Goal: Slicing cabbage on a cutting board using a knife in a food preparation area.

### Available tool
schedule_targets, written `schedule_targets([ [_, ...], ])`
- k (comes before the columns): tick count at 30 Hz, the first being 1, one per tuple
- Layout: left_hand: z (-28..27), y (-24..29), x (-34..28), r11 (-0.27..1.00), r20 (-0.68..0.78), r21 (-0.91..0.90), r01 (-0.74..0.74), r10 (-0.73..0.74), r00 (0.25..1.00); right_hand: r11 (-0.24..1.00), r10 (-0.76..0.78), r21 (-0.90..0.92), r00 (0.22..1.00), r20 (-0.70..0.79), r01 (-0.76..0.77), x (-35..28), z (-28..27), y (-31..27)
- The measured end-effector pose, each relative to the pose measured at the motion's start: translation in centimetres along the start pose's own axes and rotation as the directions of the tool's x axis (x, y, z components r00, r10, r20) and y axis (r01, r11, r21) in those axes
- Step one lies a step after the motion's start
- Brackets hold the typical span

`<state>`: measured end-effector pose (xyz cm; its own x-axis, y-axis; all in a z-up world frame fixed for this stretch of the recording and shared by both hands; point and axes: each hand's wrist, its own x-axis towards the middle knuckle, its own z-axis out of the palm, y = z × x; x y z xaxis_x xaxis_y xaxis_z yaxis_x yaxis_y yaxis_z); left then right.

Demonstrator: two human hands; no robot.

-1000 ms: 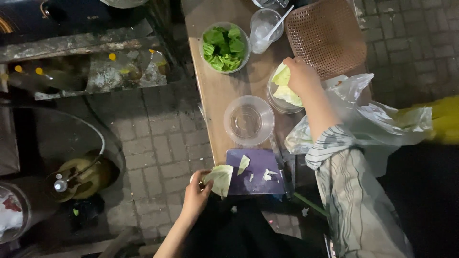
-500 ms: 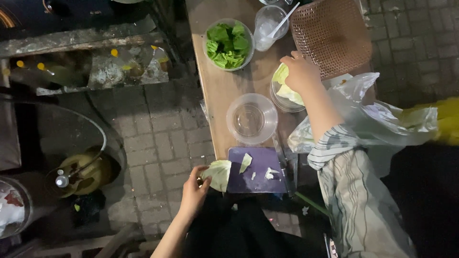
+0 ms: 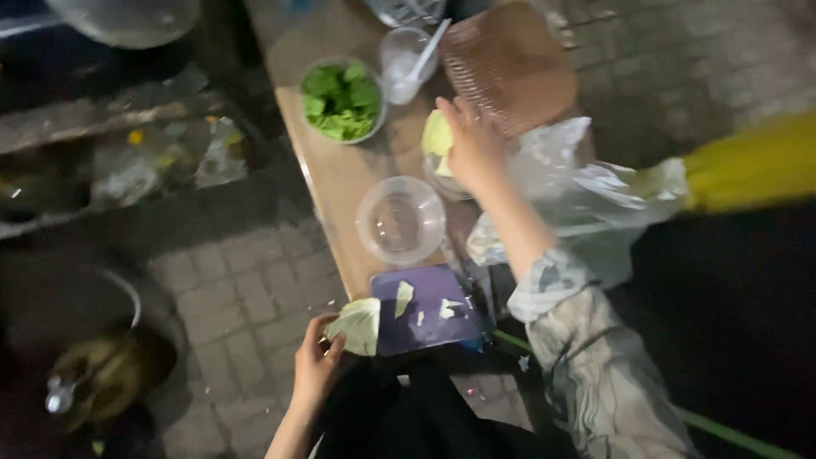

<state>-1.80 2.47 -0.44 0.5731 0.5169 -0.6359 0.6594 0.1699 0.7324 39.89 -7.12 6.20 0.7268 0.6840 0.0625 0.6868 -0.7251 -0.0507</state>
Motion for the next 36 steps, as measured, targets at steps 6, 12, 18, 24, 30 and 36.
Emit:
schedule_targets([
  [6,0.3,2.5,-0.7,0.925,-0.023,-0.38,-0.022,0.014,1.0,0.812,0.158,0.584,0.971,-0.179,-0.024,-14.3,-1.9,-6.5],
  [12,-2.0,7.0,-1.9,0.983,0.05,-0.177,0.05,-0.042,0.998,0.783,0.187,0.456,0.859,0.476,-0.423,-23.9,2.6,-13.7],
  [18,-3.7,7.5,-1.6,0.961,0.041,-0.268,0.066,-0.057,0.998,0.943,0.133,0.227,0.899,0.417,-0.245,-26.6,9.2,-16.4],
  [24,-5.3,4.7,-0.3,0.985,0.083,-0.168,0.04,-0.026,0.996,0.924,0.156,0.332,0.98,0.121,-0.188,-28.4,13.2,-16.4],
  [30,-5.6,1.1,1.6,0.987,0.13,-0.107,-0.117,0.13,0.983,0.906,0.22,0.42,0.905,-0.363,-0.052,-28.9,15.9,-14.8],
  [36,-3.8,1.8,1.0,0.944,0.222,-0.326,-0.049,0.127,0.967,0.079,0.608,0.929,0.756,0.243,-0.362,-29.3,14.6,-12.8],
])
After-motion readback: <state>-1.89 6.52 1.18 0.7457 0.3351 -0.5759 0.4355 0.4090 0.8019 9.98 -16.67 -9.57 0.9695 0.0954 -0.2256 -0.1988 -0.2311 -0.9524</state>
